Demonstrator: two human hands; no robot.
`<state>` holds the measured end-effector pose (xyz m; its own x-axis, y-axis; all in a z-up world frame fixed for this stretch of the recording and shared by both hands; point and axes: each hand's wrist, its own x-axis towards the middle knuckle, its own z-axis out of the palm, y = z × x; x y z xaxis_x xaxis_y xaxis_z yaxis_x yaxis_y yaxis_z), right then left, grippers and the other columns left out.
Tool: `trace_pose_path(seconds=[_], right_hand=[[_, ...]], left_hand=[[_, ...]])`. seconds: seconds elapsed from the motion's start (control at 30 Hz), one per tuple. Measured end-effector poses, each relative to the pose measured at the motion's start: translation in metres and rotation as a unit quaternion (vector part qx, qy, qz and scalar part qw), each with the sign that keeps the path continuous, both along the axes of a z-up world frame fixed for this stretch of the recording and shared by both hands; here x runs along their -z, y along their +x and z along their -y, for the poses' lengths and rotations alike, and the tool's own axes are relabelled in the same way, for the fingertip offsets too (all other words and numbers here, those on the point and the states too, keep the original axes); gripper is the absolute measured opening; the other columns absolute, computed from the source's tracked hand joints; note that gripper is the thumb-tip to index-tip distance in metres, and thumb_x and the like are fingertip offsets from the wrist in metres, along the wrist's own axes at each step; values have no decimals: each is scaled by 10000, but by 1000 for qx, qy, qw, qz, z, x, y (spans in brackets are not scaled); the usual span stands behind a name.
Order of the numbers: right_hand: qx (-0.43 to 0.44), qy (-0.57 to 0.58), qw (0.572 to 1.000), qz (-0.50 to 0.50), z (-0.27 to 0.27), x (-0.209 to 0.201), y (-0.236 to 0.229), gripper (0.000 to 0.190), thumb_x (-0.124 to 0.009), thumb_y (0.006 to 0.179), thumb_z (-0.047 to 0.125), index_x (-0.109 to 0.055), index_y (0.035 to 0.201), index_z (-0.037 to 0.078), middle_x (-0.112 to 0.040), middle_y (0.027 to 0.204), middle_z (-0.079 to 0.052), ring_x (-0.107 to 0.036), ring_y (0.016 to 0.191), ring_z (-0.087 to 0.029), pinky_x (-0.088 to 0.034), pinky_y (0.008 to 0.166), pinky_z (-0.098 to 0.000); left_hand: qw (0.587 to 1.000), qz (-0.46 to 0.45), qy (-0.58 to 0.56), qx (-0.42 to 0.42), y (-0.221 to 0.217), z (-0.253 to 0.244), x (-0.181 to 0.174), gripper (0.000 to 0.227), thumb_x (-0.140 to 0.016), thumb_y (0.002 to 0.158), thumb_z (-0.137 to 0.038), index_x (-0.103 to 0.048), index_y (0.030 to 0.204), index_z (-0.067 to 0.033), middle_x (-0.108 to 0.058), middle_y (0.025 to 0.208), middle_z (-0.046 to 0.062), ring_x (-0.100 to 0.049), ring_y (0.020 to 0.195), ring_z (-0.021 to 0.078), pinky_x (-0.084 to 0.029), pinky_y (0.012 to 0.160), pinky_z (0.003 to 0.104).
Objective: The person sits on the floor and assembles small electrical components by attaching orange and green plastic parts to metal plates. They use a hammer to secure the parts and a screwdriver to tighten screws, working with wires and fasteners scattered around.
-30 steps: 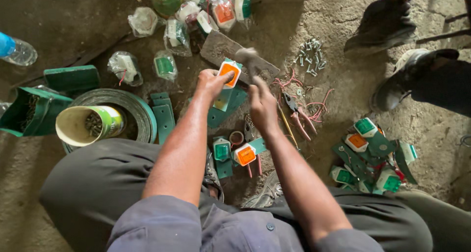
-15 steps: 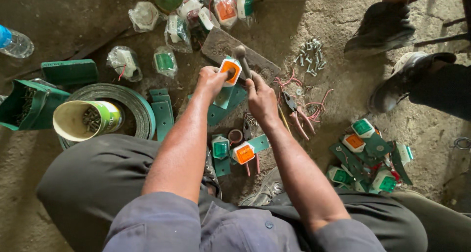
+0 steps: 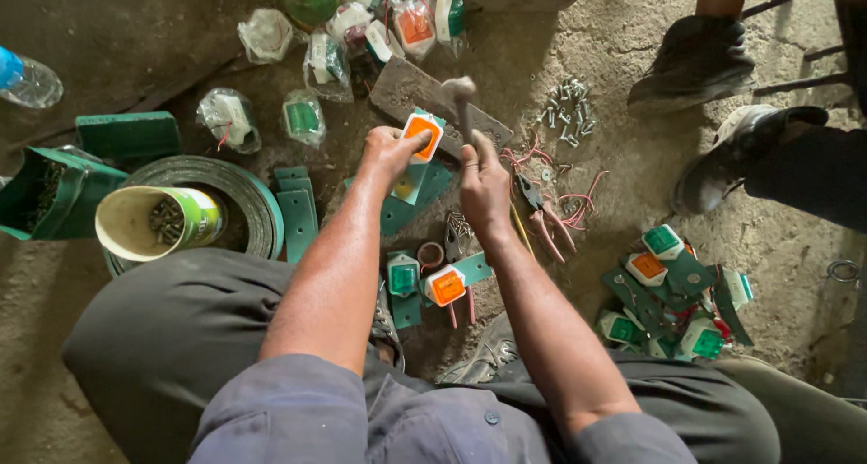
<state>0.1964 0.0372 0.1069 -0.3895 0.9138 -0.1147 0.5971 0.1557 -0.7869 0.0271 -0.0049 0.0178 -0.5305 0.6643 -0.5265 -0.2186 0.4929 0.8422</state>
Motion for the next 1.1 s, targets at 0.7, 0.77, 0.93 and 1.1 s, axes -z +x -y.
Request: trace_pose_path(seconds=[0.7,0.77,0.93,1.1], right_hand=[[-201,97,974,40,-79,39,-50,180,-766,873,128,-813,1033,195,-707,988,-97,-718,942,-266,-555,832,-372],[-194,100,975,47,-80,41,-49,155,-779,875,153,-811,1021,193,-711,989,-97,-719,937,-264,-557,827,-373],[-175,110,977,46,-78,46,-52,148,-784,877,179,-812,1021,191,-729,995,-104,-726,935,-263,-563,835,-370],[-183,118,975,-52,-72,25,-45,373,-707,958,110,-681,1323,178,-708,1207,-111,-698,1072,-228,-555,883,-372]], left_hand=[[997,-25,-66,9,-4,-8,18,656,-885,668,-477,-735,997,71,-763,896,202,-740,731,246,-573,606,395],[997,-30,-69,13,-4,-7,13,660,-891,670,-475,-725,991,77,-759,893,205,-741,735,249,-574,605,395],[997,-46,-64,12,-4,-8,11,681,-901,677,-483,-712,999,86,-749,899,213,-743,748,249,-583,619,385],[997,-44,-58,-3,-2,-11,15,650,-897,678,-477,-738,1006,62,-763,903,193,-745,749,236,-593,650,371]])
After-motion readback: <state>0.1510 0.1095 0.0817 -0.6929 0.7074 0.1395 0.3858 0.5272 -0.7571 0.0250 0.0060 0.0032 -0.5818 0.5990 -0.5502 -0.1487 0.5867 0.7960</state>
